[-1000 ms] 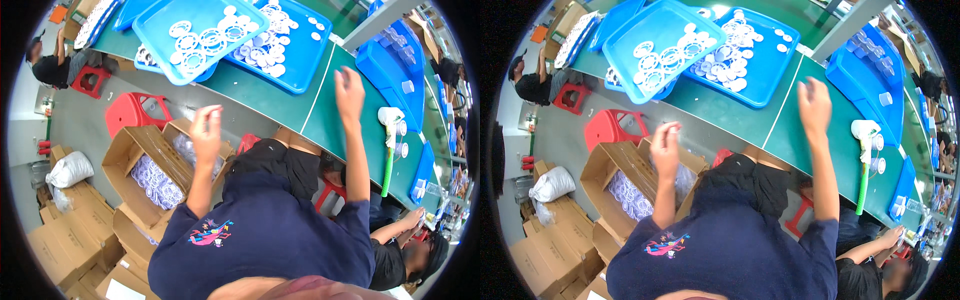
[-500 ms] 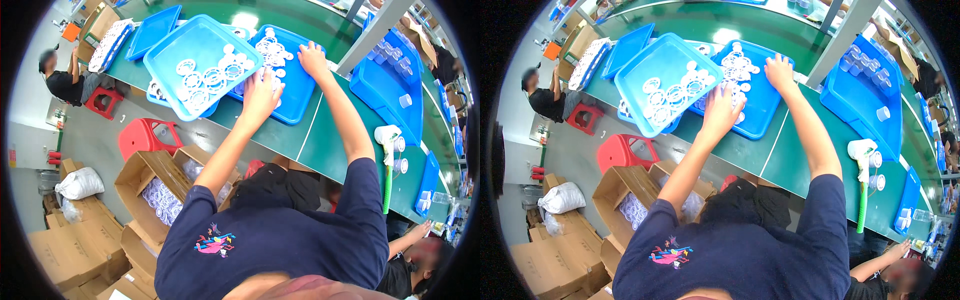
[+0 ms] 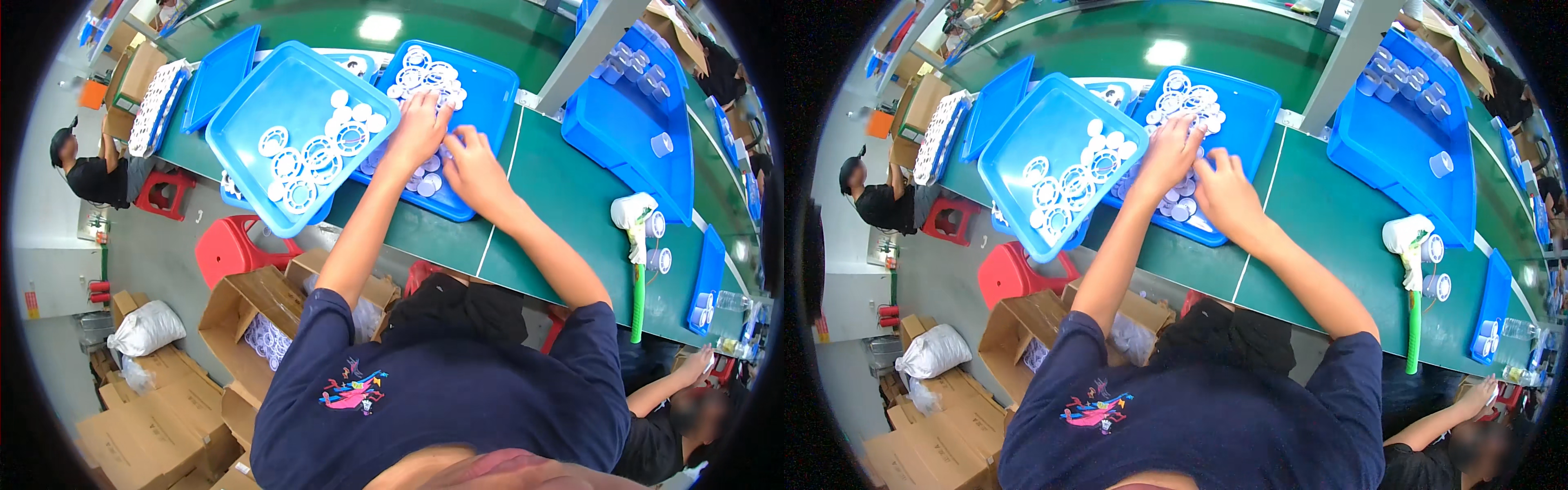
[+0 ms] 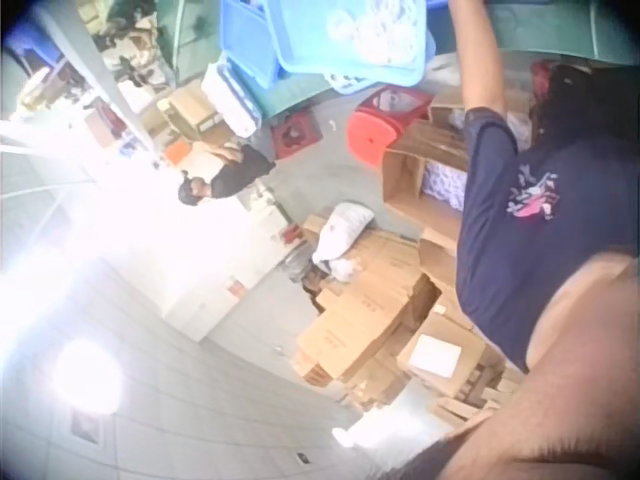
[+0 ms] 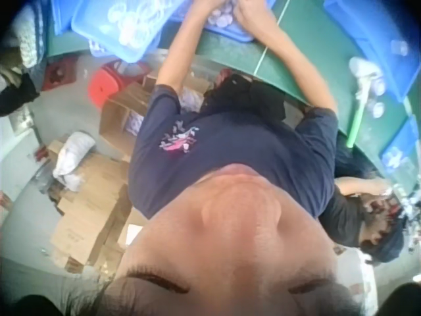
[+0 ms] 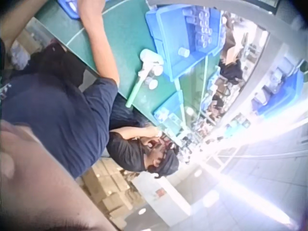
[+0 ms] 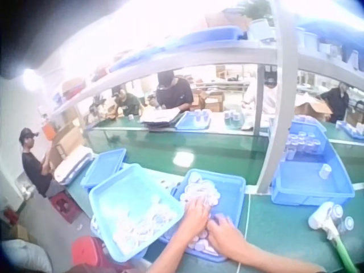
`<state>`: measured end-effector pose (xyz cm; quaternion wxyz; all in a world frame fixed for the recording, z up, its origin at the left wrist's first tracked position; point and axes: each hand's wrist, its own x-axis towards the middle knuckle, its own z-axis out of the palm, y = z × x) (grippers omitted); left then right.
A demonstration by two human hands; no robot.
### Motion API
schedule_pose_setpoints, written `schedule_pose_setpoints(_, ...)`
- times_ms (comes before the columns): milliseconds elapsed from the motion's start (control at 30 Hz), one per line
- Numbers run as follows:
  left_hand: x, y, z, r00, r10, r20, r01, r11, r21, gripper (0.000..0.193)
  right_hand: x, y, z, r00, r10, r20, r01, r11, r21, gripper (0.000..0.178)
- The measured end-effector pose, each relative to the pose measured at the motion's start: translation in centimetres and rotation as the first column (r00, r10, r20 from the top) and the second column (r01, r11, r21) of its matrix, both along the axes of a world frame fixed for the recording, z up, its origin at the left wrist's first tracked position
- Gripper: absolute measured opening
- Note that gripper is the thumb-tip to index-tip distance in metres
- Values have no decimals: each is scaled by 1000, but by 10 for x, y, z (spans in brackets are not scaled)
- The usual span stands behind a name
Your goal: Assembling circular plastic components using a mallet and sorting them into trays and boxes.
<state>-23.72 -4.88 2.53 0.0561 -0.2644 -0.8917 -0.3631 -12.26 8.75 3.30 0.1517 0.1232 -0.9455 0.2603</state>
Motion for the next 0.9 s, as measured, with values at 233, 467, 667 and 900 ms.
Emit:
schedule_pose_setpoints(233,1,8,-8,970,138,-201,-133,990,39,47,-102,65,-14,996,-71,-58,76,992,96,51)
schedule_pose_setpoints(467,-16,2,-19,955,158,-249,-205,963,-174,53,-90,54,-17,971,-210,-114,228,956,186,38)
schedule_pose_setpoints(667,-20,34,-6,932,138,-335,-212,957,-196,41,-55,52,-14,967,-205,-150,236,944,231,35)
schedule_pose_setpoints(900,-37,40,2,980,94,-178,-39,956,292,36,5,9,1,995,89,-34,-88,996,24,40)
